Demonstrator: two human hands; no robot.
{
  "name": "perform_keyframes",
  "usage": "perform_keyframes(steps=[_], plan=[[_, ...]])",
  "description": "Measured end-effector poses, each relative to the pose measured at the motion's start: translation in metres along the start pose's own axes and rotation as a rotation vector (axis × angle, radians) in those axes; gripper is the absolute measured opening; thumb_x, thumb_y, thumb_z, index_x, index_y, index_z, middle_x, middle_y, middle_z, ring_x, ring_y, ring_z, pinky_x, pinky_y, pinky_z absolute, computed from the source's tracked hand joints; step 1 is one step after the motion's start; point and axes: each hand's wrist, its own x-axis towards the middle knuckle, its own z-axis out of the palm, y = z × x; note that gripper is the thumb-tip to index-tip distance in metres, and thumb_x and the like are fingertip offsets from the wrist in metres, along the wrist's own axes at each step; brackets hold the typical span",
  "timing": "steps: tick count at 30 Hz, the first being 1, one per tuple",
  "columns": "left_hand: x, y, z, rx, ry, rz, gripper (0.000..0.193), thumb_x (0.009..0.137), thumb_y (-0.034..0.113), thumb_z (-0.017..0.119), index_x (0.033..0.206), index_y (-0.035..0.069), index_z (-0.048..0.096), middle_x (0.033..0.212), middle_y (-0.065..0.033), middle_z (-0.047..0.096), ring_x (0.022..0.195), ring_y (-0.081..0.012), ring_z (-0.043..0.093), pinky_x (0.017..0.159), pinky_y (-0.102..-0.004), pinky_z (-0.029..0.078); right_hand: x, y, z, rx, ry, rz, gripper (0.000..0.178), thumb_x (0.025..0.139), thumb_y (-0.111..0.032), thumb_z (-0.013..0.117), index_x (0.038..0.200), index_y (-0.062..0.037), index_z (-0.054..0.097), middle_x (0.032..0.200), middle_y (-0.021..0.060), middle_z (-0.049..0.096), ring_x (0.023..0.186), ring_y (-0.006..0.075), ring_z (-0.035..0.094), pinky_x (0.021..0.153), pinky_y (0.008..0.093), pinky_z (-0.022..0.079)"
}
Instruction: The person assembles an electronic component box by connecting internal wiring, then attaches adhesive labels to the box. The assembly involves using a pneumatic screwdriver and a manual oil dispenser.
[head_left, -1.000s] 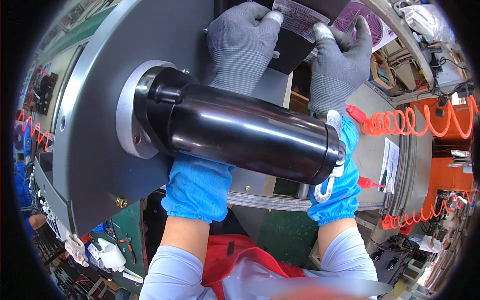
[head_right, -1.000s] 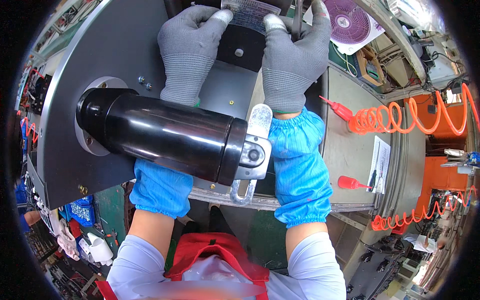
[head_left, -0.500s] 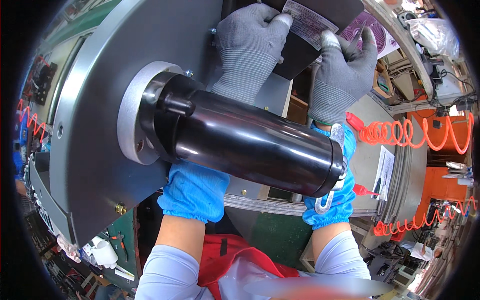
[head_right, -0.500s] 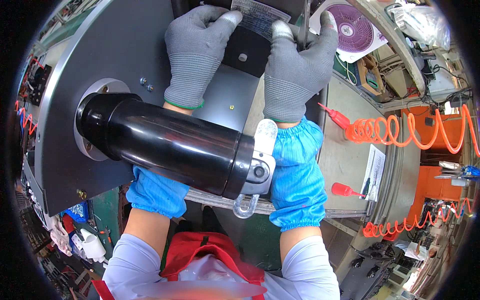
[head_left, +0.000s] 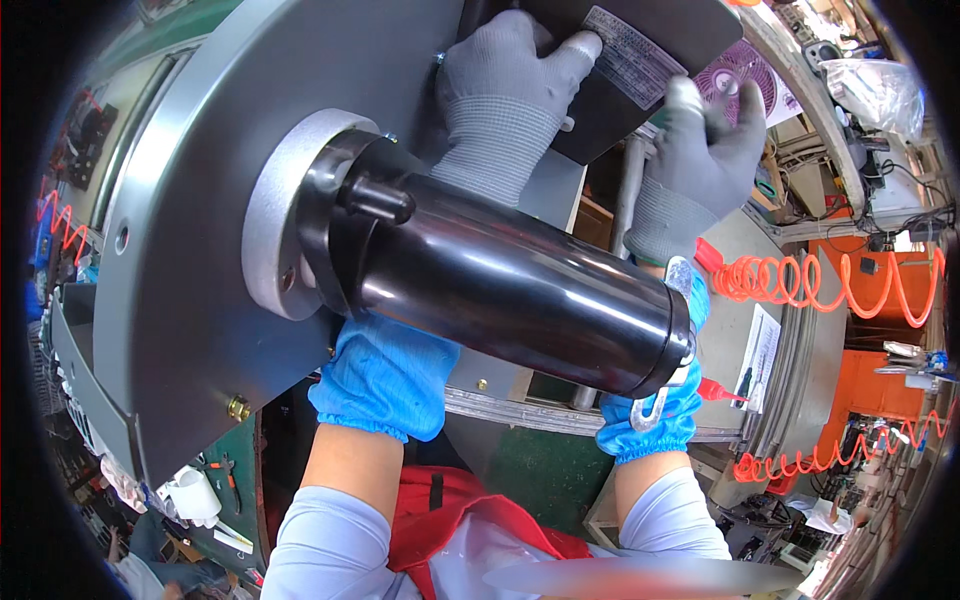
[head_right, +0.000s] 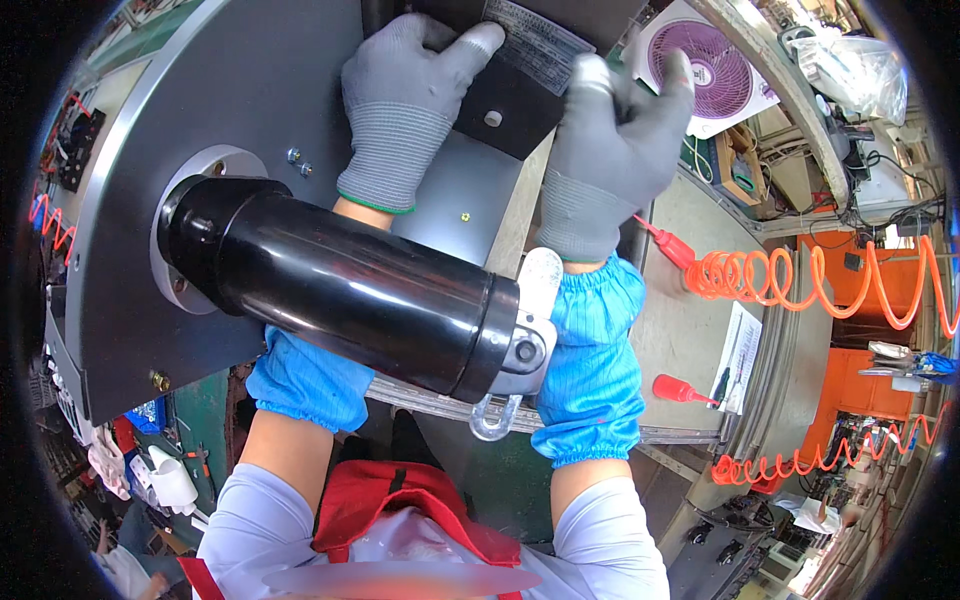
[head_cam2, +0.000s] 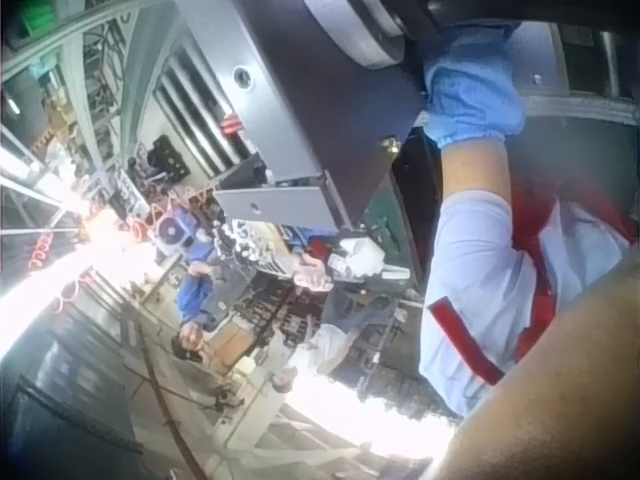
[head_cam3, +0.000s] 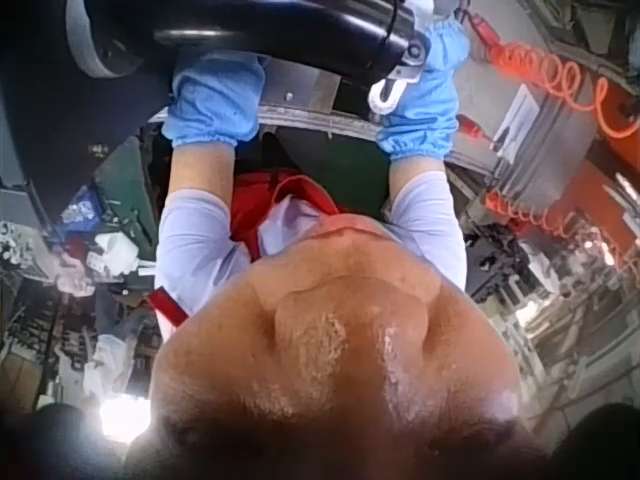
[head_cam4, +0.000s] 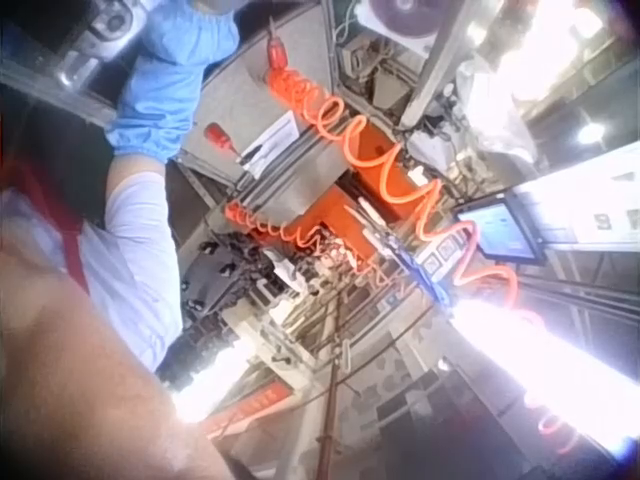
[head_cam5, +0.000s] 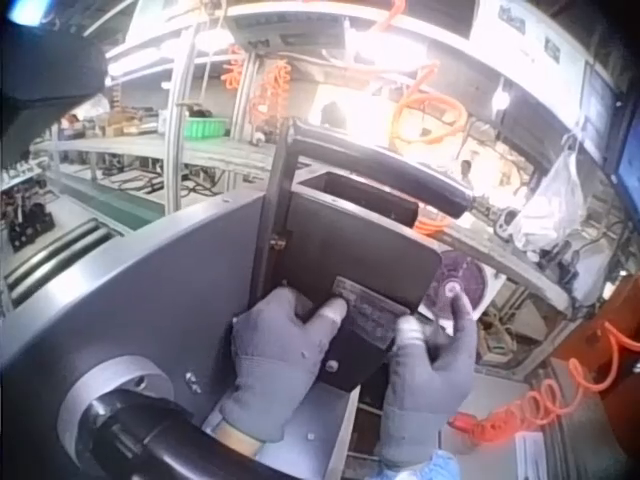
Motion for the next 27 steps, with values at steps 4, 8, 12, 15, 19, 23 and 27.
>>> perform_keyframes(steps=[4, 8, 12, 15, 19, 23, 27], plan=[[-0.011, 0.0, -0.003, -0.119, -0.039, -0.189, 0.036, 0.087, 0.033, 0.07, 0.095, -0.002, 0.07, 0.079, -0.012, 0.071, 0.071, -0.0224, 0.069, 0.069, -0.0318, 0.055, -0.004, 0.005, -0.032, 0.256, 0.154, 0.173, 0.049, 0.087, -0.009, 0.067, 0.131, 0.0042, 0.05, 0.08, 0.0051, 0.065, 0.066, 0.0066, 0.054, 0.057, 0.0177, 0.043], [-0.018, -0.002, -0.001, -1.038, -0.153, -0.421, 0.023, 0.089, 0.019, 0.061, 0.101, 0.0, 0.067, 0.094, -0.0167, 0.071, 0.084, -0.0294, 0.071, 0.076, -0.0351, 0.059, -0.023, 0.011, -0.08, 0.059, 0.059, 0.446, 0.041, 0.092, -0.011, 0.058, 0.129, 0.0049, 0.051, 0.084, 0.006, 0.064, 0.058, 0.0044, 0.047, 0.049, 0.0175, 0.033], [0.0, -0.017, 0.016, -2.02, -0.554, -0.451, 0.032, 0.086, 0.0, 0.047, 0.116, -0.003, 0.059, 0.122, -0.022, 0.06, 0.118, -0.0344, 0.058, 0.1, -0.0472, 0.051, -0.062, 0.029, -0.098, 0.022, -0.05, 0.555, 0.038, 0.092, -0.012, 0.058, 0.126, 0.0046, 0.053, 0.084, 0.0051, 0.063, 0.056, 0.0043, 0.046, 0.049, 0.0189, 0.034], [-0.007, -0.014, 0.062, -2.069, -0.781, -0.637, 0.039, 0.082, -0.004, 0.045, 0.119, -0.005, 0.055, 0.122, -0.0235, 0.059, 0.119, -0.0383, 0.058, 0.101, -0.0484, 0.053, -0.084, 0.026, -0.106, -0.035, -0.124, 0.548, 0.037, 0.093, -0.01, 0.06, 0.125, 0.0066, 0.055, 0.085, 0.0013, 0.063, 0.063, 0.003, 0.044, 0.056, 0.0196, 0.037], [-0.048, 0.01, 0.069, -1.502, -0.759, -0.958, 0.038, 0.087, -0.001, 0.047, 0.125, -0.006, 0.05, 0.122, -0.0227, 0.059, 0.114, -0.0397, 0.062, 0.095, -0.044, 0.058, -0.107, 0.003, -0.112, -0.078, -0.171, 0.471, 0.04, 0.093, -0.009, 0.059, 0.13, 0.0058, 0.053, 0.091, 0.0023, 0.062, 0.066, 0.0044, 0.046, 0.058, 0.0196, 0.038], [-0.115, -0.027, 0.011, -1.617, -0.967, -1.024, 0.038, 0.097, 0.013, 0.056, 0.129, -0.005, 0.05, 0.129, -0.0233, 0.057, 0.107, -0.0328, 0.066, 0.09, -0.0381, 0.059, -0.14, -0.051, -0.132, 0.106, -0.272, 0.652, 0.039, 0.095, -0.014, 0.056, 0.13, 0.0029, 0.054, 0.088, 0.0031, 0.063, 0.066, 0.0042, 0.048, 0.057, 0.0208, 0.039], [-0.184, -0.001, -0.07, -0.73, -0.673, -0.701, 0.037, 0.094, 0.016, 0.056, 0.125, -0.003, 0.058, 0.109, -0.014, 0.068, 0.096, -0.0207, 0.067, 0.084, -0.0324, 0.056, -0.191, -0.081, -0.156, 0.142, -0.47, 0.557, 0.039, 0.095, -0.011, 0.057, 0.128, 0.0076, 0.052, 0.098, 0.0108, 0.066, 0.088, 0.0139, 0.061, 0.08, 0.0275, 0.049]])
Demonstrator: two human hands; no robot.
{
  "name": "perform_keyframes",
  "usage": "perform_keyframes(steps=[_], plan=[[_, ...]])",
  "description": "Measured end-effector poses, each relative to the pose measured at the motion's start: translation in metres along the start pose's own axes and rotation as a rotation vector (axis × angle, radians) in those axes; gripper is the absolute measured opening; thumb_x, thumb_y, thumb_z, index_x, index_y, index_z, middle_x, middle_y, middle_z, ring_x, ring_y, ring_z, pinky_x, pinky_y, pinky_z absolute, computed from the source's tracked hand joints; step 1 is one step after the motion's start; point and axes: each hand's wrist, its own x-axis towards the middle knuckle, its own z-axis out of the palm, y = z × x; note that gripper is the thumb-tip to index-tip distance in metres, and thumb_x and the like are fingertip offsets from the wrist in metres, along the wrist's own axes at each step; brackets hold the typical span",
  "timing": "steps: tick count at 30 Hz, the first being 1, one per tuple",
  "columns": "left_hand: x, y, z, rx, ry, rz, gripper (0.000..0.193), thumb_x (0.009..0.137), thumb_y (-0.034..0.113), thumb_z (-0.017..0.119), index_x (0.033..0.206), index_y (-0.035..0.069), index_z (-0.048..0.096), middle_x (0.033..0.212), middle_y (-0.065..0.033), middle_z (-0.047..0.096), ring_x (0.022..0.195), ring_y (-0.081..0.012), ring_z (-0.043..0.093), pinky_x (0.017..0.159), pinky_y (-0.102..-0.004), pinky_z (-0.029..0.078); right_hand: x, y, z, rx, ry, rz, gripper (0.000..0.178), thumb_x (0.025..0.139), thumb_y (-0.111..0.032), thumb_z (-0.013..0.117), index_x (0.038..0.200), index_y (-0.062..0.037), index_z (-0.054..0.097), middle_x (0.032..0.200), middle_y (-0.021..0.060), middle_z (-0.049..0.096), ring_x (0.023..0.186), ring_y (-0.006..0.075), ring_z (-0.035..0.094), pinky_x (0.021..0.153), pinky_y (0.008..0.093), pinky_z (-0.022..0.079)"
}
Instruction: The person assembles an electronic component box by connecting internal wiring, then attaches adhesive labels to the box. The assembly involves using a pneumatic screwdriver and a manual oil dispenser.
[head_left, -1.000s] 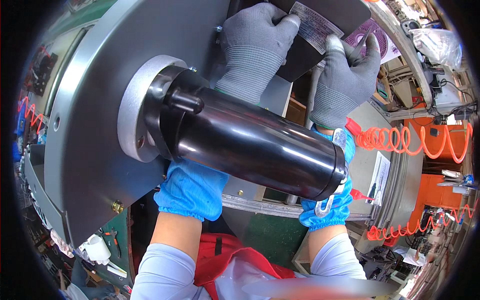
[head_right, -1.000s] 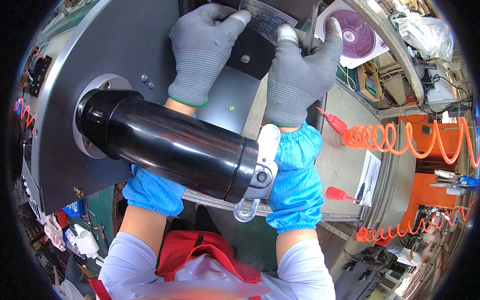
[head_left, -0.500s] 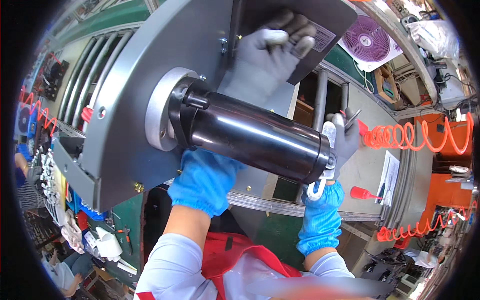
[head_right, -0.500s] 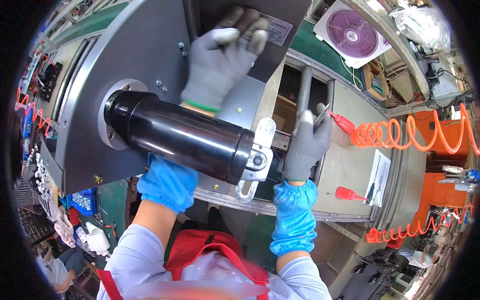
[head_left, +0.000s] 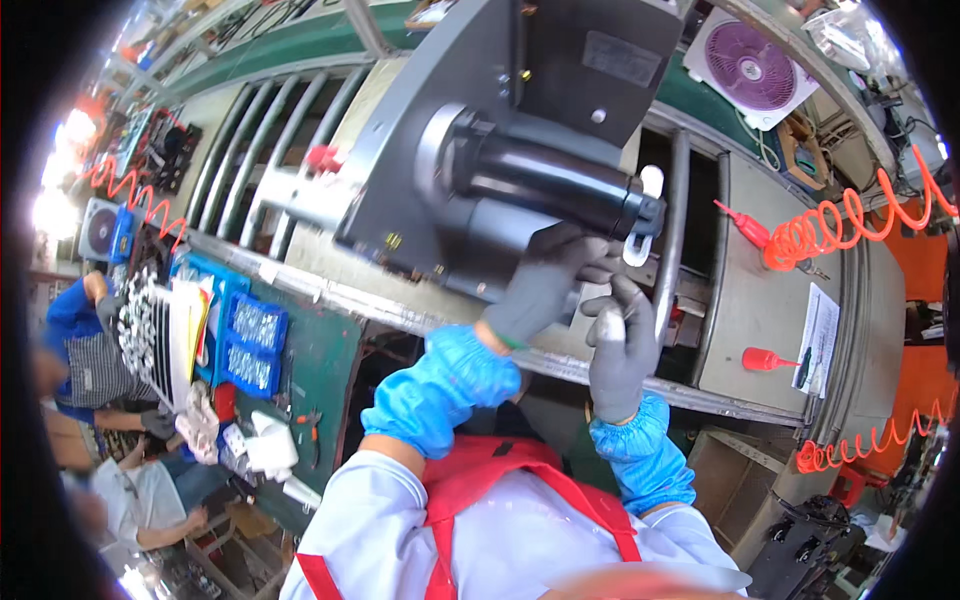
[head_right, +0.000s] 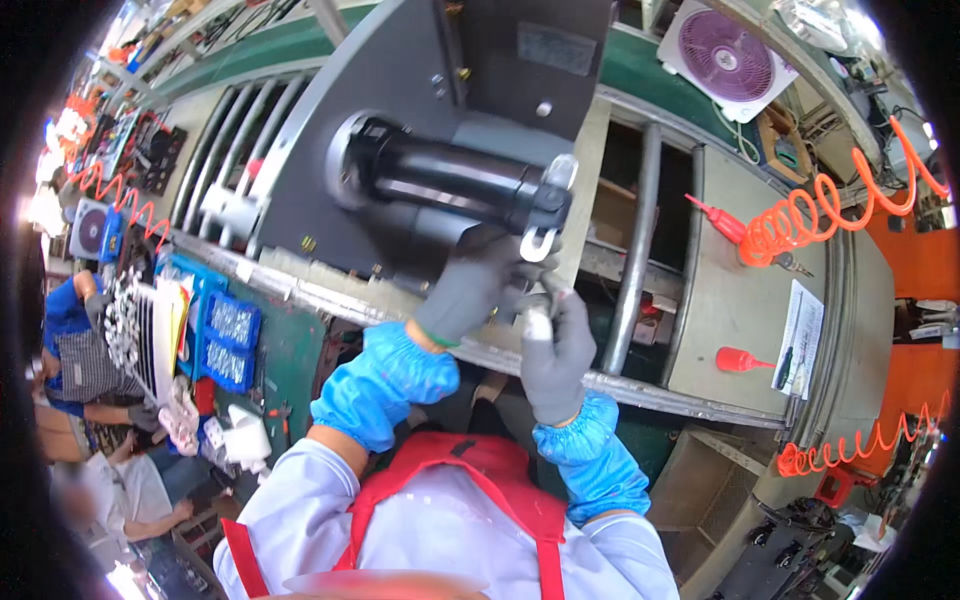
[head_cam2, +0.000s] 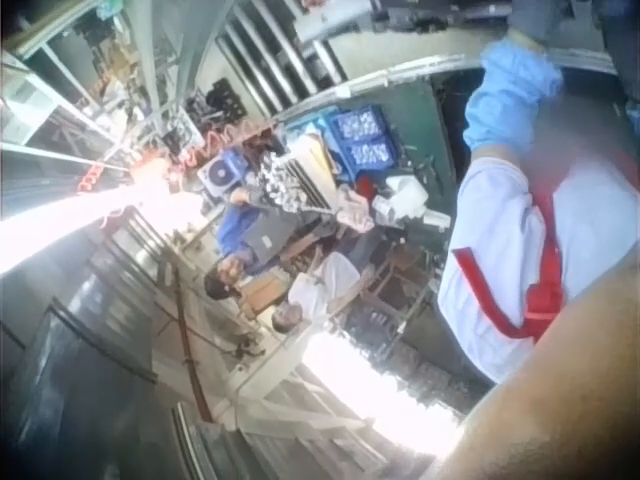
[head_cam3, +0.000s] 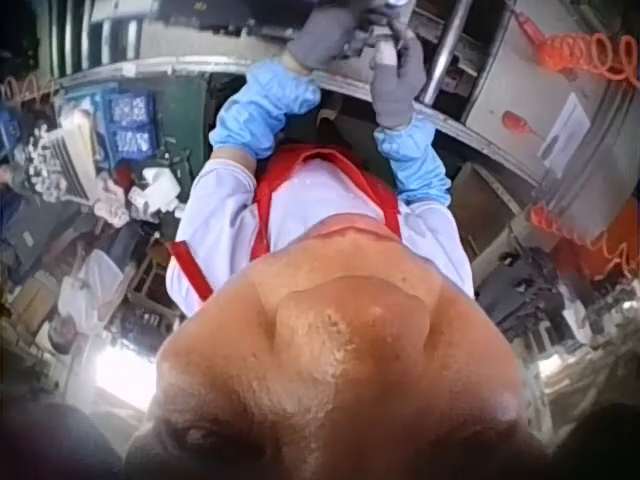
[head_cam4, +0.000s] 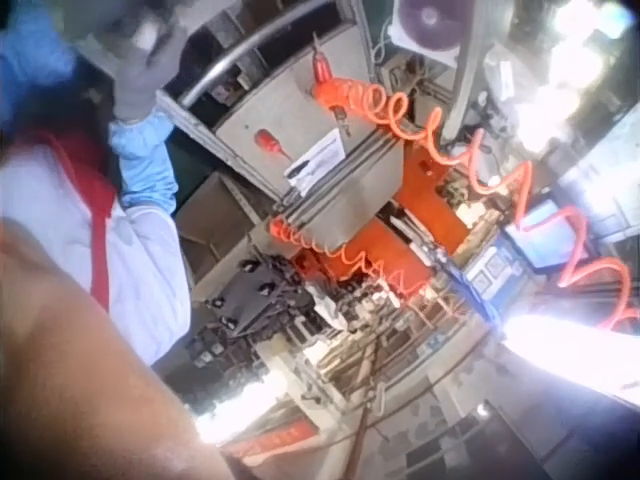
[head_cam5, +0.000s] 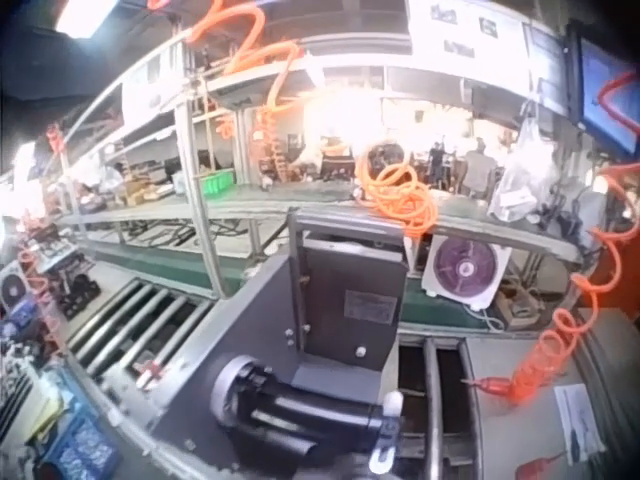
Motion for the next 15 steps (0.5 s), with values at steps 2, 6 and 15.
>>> perform_keyframes(steps=[2, 6, 15], plan=[[-0.073, 0.054, -0.009, 0.07, 0.049, -0.072, 0.034, 0.092, 0.017, 0.054, 0.116, -0.005, 0.065, 0.104, -0.012, 0.069, 0.095, -0.0169, 0.065, 0.085, -0.0292, 0.052, -0.026, -0.016, 0.007, 0.028, -0.221, -0.002, 0.032, 0.094, -0.011, 0.057, 0.122, 0.0063, 0.056, 0.1, 0.0124, 0.065, 0.088, 0.0154, 0.062, 0.082, 0.028, 0.05], [-0.178, 0.004, -0.081, 0.429, 0.091, -0.139, 0.028, 0.091, 0.017, 0.055, 0.109, -0.002, 0.066, 0.096, -0.0076, 0.067, 0.089, -0.0144, 0.062, 0.082, -0.0302, 0.051, -0.068, -0.023, 0.044, -0.065, -0.664, 0.087, 0.031, 0.096, -0.017, 0.05, 0.121, -0.0007, 0.059, 0.085, 0.0048, 0.06, 0.068, 0.0108, 0.049, 0.064, 0.0278, 0.043], [-0.465, -0.077, -0.167, 0.814, 1.019, -0.462, 0.033, 0.085, 0.029, 0.057, 0.103, 0.005, 0.07, 0.107, -0.0171, 0.068, 0.103, -0.0346, 0.064, 0.092, -0.0433, 0.05, -0.176, 0.031, 0.179, -0.215, -1.37, 0.582, 0.038, 0.088, -0.004, 0.046, 0.124, -0.0047, 0.06, 0.084, 0.0041, 0.063, 0.061, 0.0082, 0.053, 0.054, 0.0235, 0.045]])
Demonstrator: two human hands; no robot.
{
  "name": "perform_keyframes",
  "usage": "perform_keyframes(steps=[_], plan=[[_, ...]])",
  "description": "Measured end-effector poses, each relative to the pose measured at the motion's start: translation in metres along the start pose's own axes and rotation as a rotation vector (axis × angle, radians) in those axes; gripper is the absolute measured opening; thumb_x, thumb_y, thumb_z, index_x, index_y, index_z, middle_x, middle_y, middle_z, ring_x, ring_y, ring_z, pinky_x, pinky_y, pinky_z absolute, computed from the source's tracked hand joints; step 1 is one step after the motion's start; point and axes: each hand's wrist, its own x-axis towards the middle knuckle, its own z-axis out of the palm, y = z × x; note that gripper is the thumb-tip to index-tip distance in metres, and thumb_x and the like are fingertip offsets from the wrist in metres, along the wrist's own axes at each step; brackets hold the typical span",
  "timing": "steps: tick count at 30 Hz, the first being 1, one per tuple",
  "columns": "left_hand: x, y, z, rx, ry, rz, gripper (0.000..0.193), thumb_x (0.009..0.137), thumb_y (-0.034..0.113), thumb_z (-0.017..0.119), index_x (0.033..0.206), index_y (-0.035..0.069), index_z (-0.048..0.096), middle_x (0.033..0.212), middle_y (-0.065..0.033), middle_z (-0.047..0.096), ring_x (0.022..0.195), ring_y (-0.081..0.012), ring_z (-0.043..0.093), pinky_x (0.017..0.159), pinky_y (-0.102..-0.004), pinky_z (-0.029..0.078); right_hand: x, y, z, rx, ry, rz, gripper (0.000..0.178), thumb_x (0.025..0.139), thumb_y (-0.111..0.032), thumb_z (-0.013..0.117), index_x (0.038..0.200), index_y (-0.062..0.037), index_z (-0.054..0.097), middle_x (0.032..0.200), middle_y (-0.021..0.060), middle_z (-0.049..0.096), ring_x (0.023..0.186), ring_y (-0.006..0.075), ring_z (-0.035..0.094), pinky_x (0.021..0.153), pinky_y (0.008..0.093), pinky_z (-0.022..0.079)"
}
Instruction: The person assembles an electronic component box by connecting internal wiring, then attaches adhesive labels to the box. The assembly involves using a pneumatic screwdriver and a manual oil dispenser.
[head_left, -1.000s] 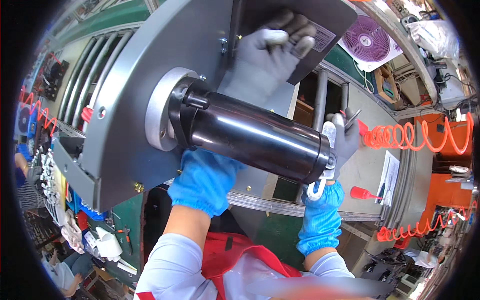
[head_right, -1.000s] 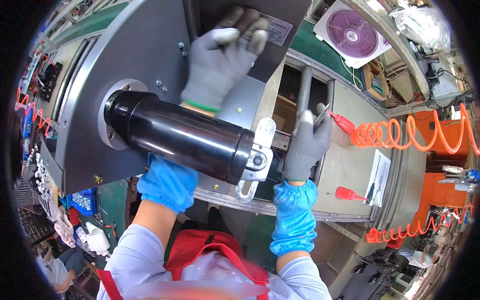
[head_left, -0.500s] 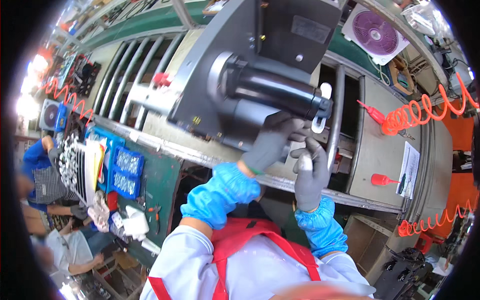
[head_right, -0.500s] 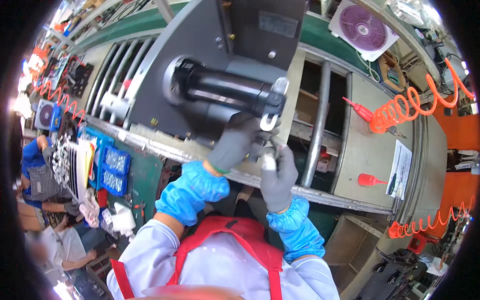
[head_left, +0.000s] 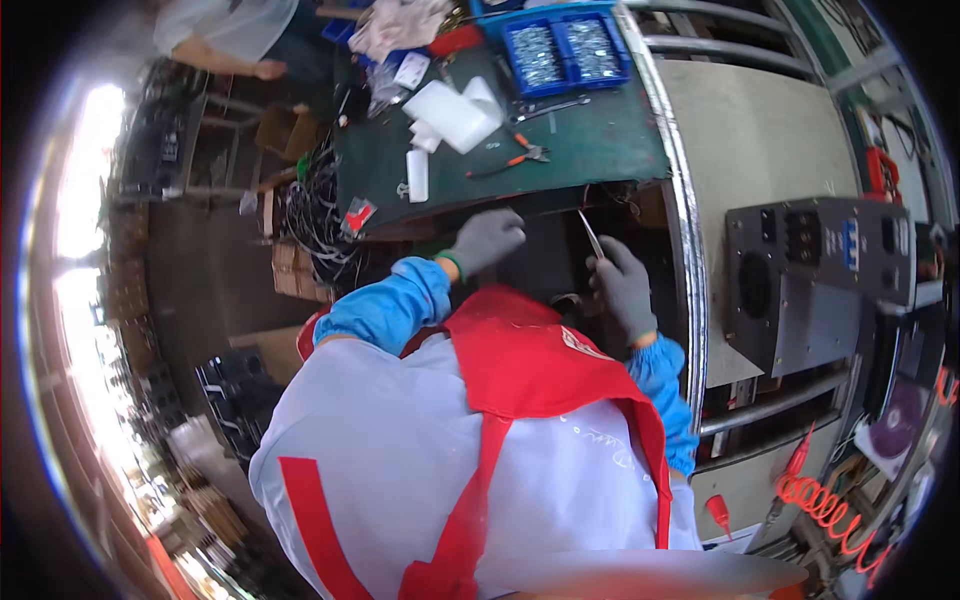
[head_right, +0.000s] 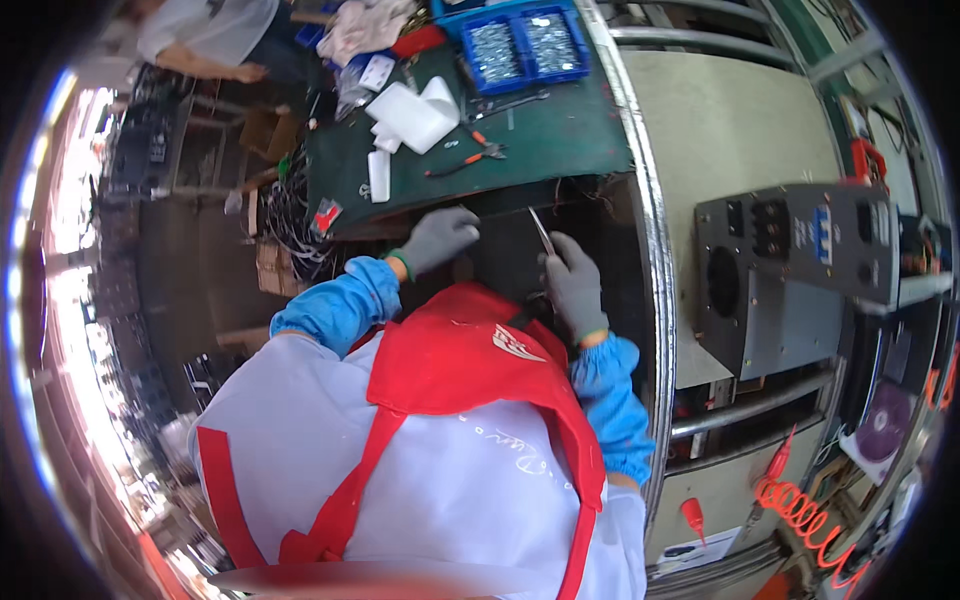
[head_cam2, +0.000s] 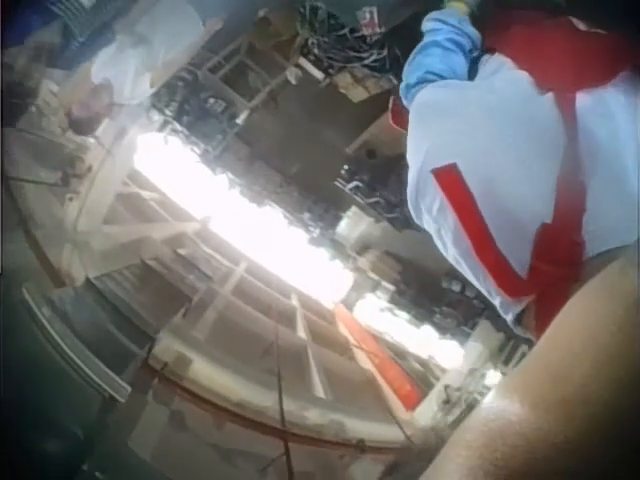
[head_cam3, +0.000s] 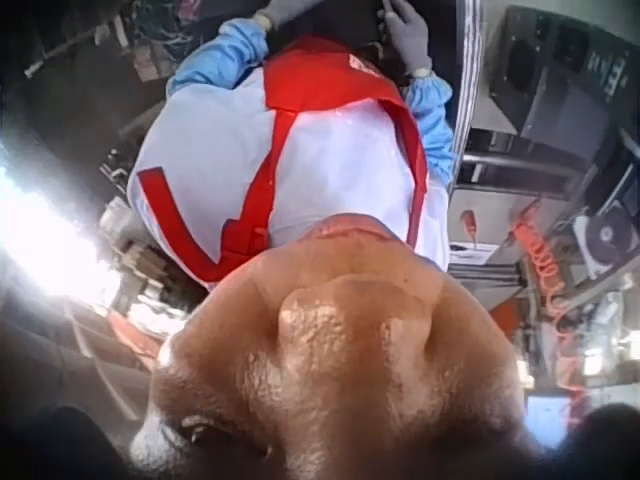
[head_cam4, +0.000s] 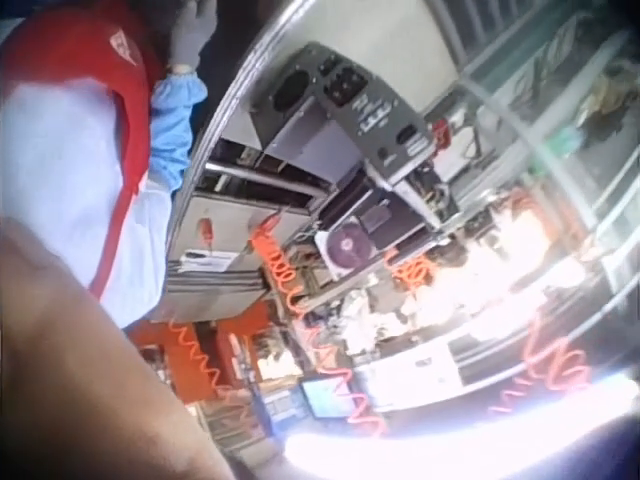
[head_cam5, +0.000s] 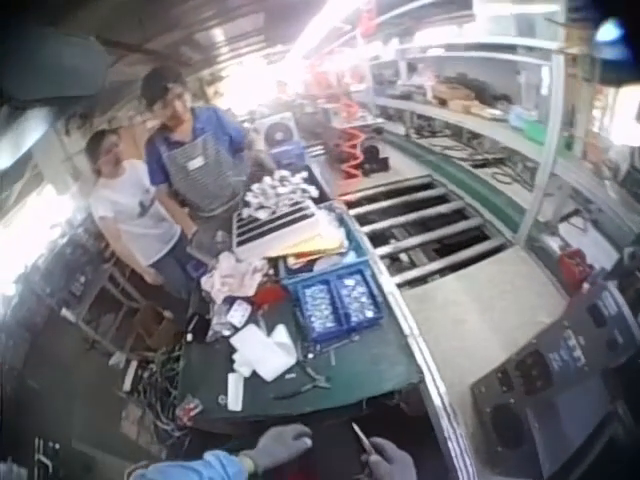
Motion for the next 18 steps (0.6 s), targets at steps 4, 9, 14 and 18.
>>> perform_keyframes(steps=[4, 9, 14, 18], plan=[[-0.022, -0.069, -0.039, -0.126, 0.339, -0.235, 0.03, 0.085, 0.029, 0.061, 0.101, 0.006, 0.07, 0.103, -0.0165, 0.068, 0.099, -0.0356, 0.065, 0.09, -0.0443, 0.05, 0.094, 0.002, 0.042, -0.159, 0.04, -0.131, 0.031, 0.089, -0.007, 0.049, 0.116, -0.0047, 0.064, 0.076, 0.0041, 0.063, 0.055, 0.009, 0.053, 0.049, 0.0251, 0.044], [-0.023, -0.116, -0.053, -0.164, 0.548, -0.389, 0.033, 0.084, 0.026, 0.068, 0.11, 0.005, 0.068, 0.106, -0.0179, 0.067, 0.102, -0.0358, 0.065, 0.089, -0.0421, 0.051, 0.178, -0.009, 0.043, -0.866, 0.403, -0.386, 0.044, 0.085, -0.024, 0.056, 0.124, -0.0025, 0.06, 0.113, 0.0232, 0.064, 0.104, 0.0395, 0.062, 0.09, 0.0464, 0.048], [0.007, -0.141, -0.055, -0.301, 0.73, -0.073, 0.034, 0.084, 0.024, 0.068, 0.112, 0.006, 0.068, 0.102, -0.0161, 0.067, 0.096, -0.0329, 0.066, 0.085, -0.0404, 0.052, 0.148, -0.03, 0.103, -1.091, 0.476, -0.325, 0.049, 0.086, -0.029, 0.059, 0.128, -0.0035, 0.057, 0.122, 0.0244, 0.059, 0.115, 0.0404, 0.055, 0.097, 0.0476, 0.044], [-0.011, -0.141, -0.086, -0.56, 0.502, -0.116, 0.032, 0.085, 0.024, 0.067, 0.112, 0.005, 0.067, 0.099, -0.0158, 0.067, 0.092, -0.0304, 0.067, 0.084, -0.0385, 0.052, 0.111, -0.012, 0.164, -1.073, 0.46, -0.623, 0.045, 0.087, -0.022, 0.064, 0.128, -0.0042, 0.057, 0.12, 0.0221, 0.061, 0.113, 0.0378, 0.058, 0.097, 0.0451, 0.046]])
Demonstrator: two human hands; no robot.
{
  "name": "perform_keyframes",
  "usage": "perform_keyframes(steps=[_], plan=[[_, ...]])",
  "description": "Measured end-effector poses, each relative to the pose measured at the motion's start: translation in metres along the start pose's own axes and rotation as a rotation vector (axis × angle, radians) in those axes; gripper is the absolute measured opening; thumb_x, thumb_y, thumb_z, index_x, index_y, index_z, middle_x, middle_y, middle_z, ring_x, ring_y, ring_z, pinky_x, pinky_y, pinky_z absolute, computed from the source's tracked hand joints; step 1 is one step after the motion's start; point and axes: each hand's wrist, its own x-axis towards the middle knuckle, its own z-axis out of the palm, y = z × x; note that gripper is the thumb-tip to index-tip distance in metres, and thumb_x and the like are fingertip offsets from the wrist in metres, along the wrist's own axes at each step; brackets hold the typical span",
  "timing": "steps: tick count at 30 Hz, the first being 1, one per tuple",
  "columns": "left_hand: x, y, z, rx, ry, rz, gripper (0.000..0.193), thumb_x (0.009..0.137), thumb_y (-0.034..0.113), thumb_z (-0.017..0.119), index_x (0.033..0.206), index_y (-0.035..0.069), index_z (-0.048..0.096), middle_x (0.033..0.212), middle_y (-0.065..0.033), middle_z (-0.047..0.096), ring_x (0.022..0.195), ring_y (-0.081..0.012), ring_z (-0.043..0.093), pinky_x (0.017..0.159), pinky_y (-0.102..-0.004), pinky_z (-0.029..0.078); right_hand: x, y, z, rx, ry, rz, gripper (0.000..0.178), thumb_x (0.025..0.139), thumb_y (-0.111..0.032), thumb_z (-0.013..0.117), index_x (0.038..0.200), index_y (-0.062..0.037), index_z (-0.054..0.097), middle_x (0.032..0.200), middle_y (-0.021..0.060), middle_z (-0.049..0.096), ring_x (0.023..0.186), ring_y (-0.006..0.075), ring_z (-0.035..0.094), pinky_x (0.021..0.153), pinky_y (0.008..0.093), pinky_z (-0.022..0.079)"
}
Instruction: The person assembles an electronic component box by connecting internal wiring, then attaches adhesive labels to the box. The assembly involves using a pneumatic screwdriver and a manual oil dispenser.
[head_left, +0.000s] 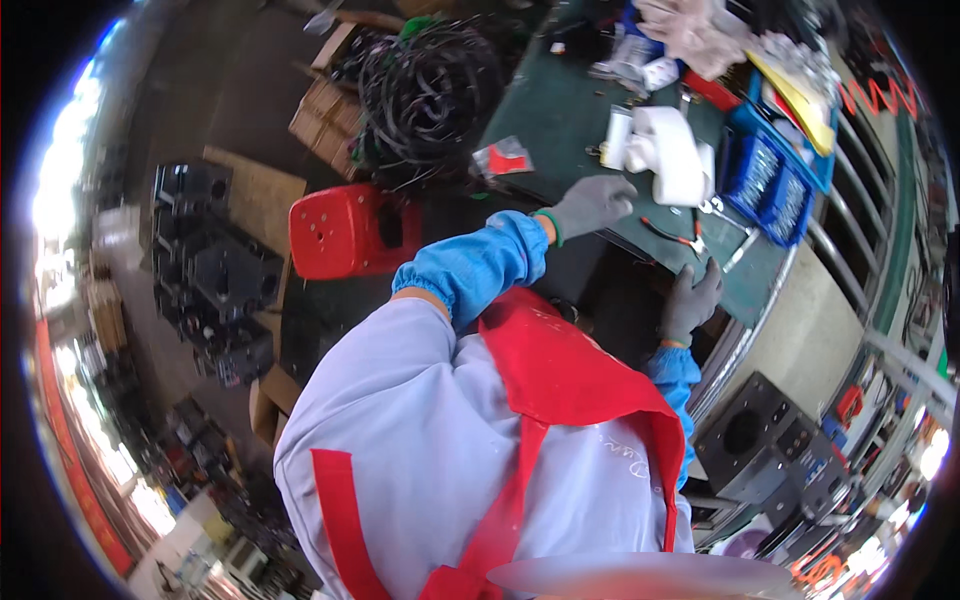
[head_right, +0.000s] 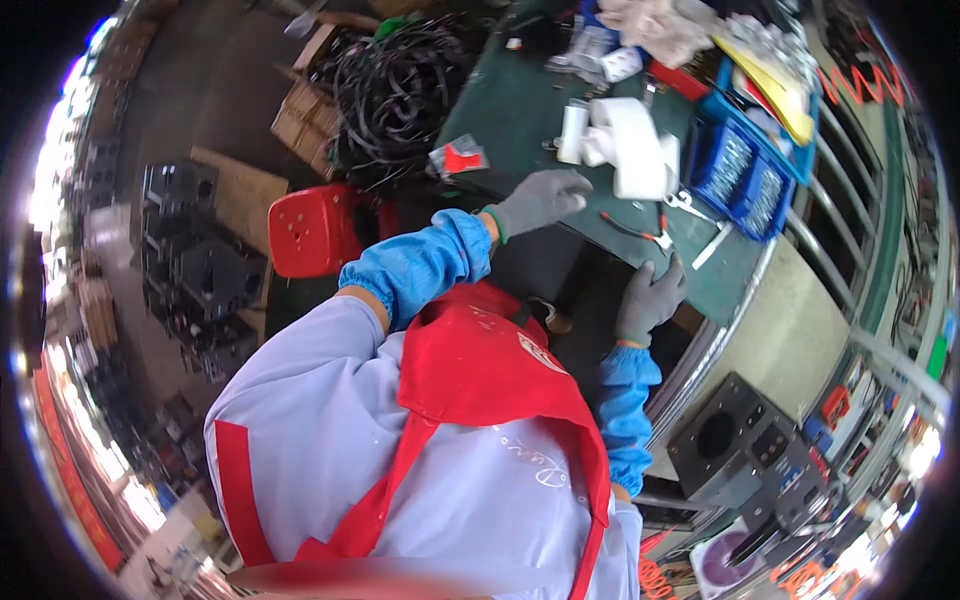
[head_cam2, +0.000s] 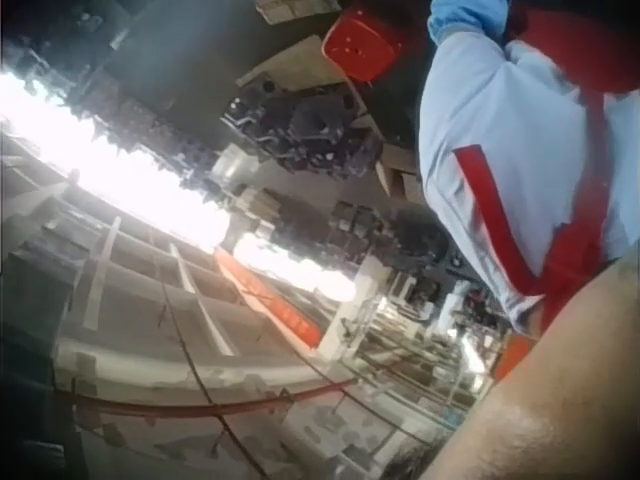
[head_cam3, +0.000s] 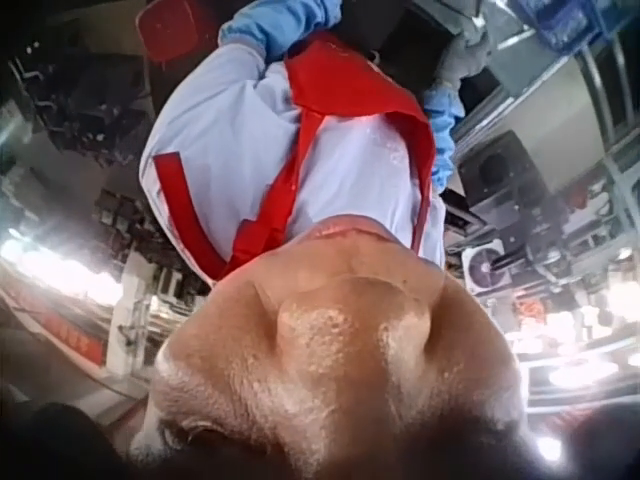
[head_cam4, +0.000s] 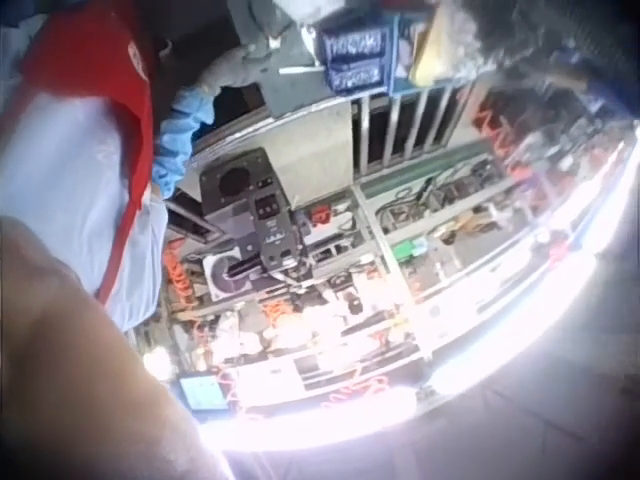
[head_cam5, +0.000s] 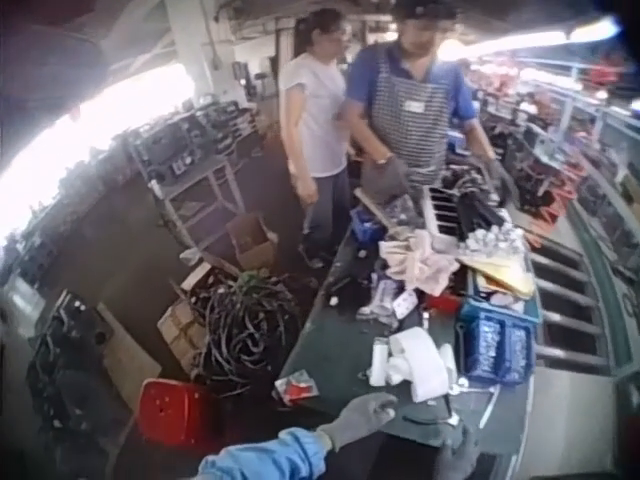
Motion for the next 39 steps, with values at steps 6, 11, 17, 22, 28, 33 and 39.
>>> perform_keyframes(steps=[6, 11, 17, 22, 28, 33, 39], plan=[[-0.055, -0.057, -0.1, 0.174, 0.447, -0.003, 0.017, 0.087, 0.02, 0.064, 0.095, 0.007, 0.07, 0.088, -0.0143, 0.07, 0.082, -0.0294, 0.07, 0.072, -0.0391, 0.055, -0.053, -0.096, 0.051, 0.357, -0.411, -0.373, 0.029, 0.091, -0.014, 0.061, 0.118, -0.0038, 0.062, 0.109, 0.0164, 0.066, 0.098, 0.0345, 0.065, 0.087, 0.0408, 0.052], [-0.043, -0.2, -0.207, 0.22, 0.636, -0.373, 0.023, 0.088, 0.025, 0.062, 0.102, 0.008, 0.071, 0.096, -0.0117, 0.071, 0.096, -0.0315, 0.068, 0.083, -0.0396, 0.053, -0.057, -0.146, 0.097, 0.239, -0.625, -0.26, 0.023, 0.09, -0.014, 0.062, 0.111, -0.0054, 0.063, 0.1, 0.0144, 0.066, 0.088, 0.031, 0.066, 0.077, 0.0414, 0.053], [0.033, -0.258, -0.198, 0.59, 0.087, -0.64, 0.038, 0.089, 0.034, 0.06, 0.121, 0.012, 0.063, 0.114, -0.0148, 0.068, 0.109, -0.034, 0.063, 0.092, -0.0462, 0.049, -0.052, -0.15, 0.098, 0.138, -0.659, -0.304, 0.019, 0.089, -0.014, 0.062, 0.107, -0.0063, 0.063, 0.097, 0.0146, 0.064, 0.084, 0.0315, 0.066, 0.071, 0.0405, 0.053], [0.072, -0.294, -0.168, 0.75, -0.003, -0.731, 0.054, 0.082, 0.04, 0.068, 0.128, 0.013, 0.059, 0.128, -0.0143, 0.061, 0.122, -0.0346, 0.055, 0.1, -0.0499, 0.043, -0.055, -0.166, 0.09, 0.19, -0.74, -0.18, 0.021, 0.089, -0.011, 0.061, 0.108, -0.005, 0.063, 0.097, 0.016, 0.064, 0.084, 0.0327, 0.065, 0.072, 0.0411, 0.053], [0.093, -0.296, -0.204, 0.728, -0.317, -0.657, 0.053, 0.08, 0.046, 0.071, 0.123, 0.016, 0.065, 0.131, -0.0114, 0.059, 0.119, -0.0336, 0.057, 0.098, -0.0463, 0.046, -0.058, -0.155, 0.09, 0.049, -0.789, -0.172, 0.026, 0.088, -0.019, 0.062, 0.111, -0.0059, 0.063, 0.097, 0.0156, 0.063, 0.082, 0.0337, 0.065, 0.071, 0.0434, 0.052], [0.052, -0.28, -0.237, 0.336, 0.135, -0.415, 0.035, 0.087, 0.034, 0.066, 0.113, 0.01, 0.067, 0.104, -0.0091, 0.07, 0.104, -0.0293, 0.065, 0.082, -0.0378, 0.05, -0.062, -0.138, 0.087, 0.057, -0.835, -0.181, 0.028, 0.089, -0.023, 0.06, 0.113, -0.0087, 0.062, 0.098, 0.016, 0.063, 0.085, 0.0354, 0.064, 0.073, 0.0459, 0.052], [0.024, -0.191, -0.367, -0.661, 0.617, -0.21, 0.028, 0.091, 0.026, 0.063, 0.1, -0.001, 0.064, 0.069, -0.0026, 0.056, 0.061, -0.0149, 0.052, 0.064, -0.0296, 0.043, -0.066, -0.131, 0.083, 0.029, -0.898, -0.176, 0.026, 0.088, -0.017, 0.064, 0.112, -0.0071, 0.064, 0.101, 0.0128, 0.067, 0.085, 0.0287, 0.068, 0.076, 0.0371, 0.055]])
